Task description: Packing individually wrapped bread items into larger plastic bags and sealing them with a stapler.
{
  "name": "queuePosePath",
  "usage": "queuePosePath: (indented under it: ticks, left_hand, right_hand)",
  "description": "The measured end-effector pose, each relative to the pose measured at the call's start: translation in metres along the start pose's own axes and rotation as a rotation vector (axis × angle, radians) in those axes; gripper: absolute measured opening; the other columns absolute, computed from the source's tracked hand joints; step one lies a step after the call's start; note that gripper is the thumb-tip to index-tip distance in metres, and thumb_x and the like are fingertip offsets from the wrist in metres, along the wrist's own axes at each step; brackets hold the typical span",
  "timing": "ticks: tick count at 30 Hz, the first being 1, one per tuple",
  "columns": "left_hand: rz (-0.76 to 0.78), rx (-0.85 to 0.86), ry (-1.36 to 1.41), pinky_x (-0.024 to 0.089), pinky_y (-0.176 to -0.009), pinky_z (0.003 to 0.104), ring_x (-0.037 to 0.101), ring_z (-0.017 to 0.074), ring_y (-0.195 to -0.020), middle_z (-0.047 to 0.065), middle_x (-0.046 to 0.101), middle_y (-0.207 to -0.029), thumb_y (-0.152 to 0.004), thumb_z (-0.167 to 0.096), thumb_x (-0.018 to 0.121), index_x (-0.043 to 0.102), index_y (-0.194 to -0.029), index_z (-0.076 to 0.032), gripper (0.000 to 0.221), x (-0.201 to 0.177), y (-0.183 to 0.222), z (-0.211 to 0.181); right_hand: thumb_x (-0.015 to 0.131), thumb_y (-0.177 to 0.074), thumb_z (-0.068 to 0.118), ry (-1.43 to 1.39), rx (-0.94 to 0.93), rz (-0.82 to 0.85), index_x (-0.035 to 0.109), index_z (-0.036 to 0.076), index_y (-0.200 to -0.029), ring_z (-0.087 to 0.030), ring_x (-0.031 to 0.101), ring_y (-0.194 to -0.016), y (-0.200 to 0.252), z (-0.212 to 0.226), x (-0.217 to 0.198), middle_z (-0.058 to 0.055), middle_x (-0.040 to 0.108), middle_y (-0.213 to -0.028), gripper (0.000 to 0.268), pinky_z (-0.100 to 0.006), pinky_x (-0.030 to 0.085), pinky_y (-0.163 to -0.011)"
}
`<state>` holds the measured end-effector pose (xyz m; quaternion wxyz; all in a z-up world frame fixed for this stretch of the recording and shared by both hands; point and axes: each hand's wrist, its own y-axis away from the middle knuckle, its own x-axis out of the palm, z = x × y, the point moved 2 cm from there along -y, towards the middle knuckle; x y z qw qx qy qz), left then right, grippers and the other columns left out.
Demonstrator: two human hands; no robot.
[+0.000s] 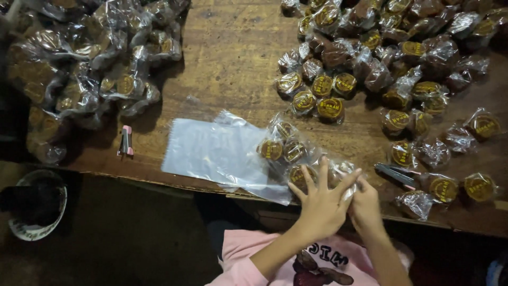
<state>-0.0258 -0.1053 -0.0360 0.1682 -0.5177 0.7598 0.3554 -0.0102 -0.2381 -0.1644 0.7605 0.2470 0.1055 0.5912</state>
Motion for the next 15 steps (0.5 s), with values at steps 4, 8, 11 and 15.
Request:
queuePosePath:
  ticks: [4,8,11,15]
  left_hand:
    - [0.005,-0.016,0.014,-0.004,-0.1,0.091,-0.009,0.0682,-0.144,0.014,-0.013,-0.171,-0.102,-0.048,0.024,0.038,-0.151,-0.047,0.051,-0.002,-0.003,-0.004]
    - [-0.108,0.075,-0.155,-0.002,-0.095,0.094,0.002,0.0739,-0.138,0.022,0.007,-0.168,-0.103,-0.046,0.034,0.041,-0.149,-0.048,0.047,0.019,-0.012,0.001]
    - [-0.085,0.08,-0.209,-0.002,-0.096,0.094,0.005,0.0712,-0.139,0.027,0.006,-0.167,-0.104,-0.047,0.032,0.034,-0.152,-0.049,0.048,0.018,-0.017,-0.003]
    - [0.086,-0.006,-0.05,-0.007,-0.099,0.091,-0.015,0.0706,-0.142,0.027,-0.01,-0.169,-0.103,-0.05,0.025,0.032,-0.154,-0.049,0.051,0.0,-0.012,-0.016]
  right_hand:
    - [0.058,-0.097,0.003,0.0,-0.019,-0.016,0.067,-0.002,-0.127,-0.023,0.068,-0.092,-0.006,-0.004,0.006,-0.018,0.072,-0.111,0.032,-0.03,0.056,-0.081]
    - [0.058,-0.098,0.006,0.014,-0.042,-0.032,0.065,0.0,-0.129,-0.024,0.069,-0.092,-0.015,-0.003,0.011,-0.018,0.071,-0.111,0.033,-0.031,0.057,-0.08]
    - [0.059,-0.099,0.008,0.031,-0.048,-0.041,0.065,0.001,-0.131,-0.025,0.069,-0.091,-0.019,-0.005,0.014,-0.019,0.07,-0.111,0.034,-0.032,0.058,-0.079]
    - [0.059,-0.1,0.011,0.052,-0.053,-0.047,0.063,0.003,-0.133,-0.026,0.07,-0.091,-0.025,-0.009,0.02,-0.019,0.069,-0.111,0.035,-0.034,0.059,-0.078]
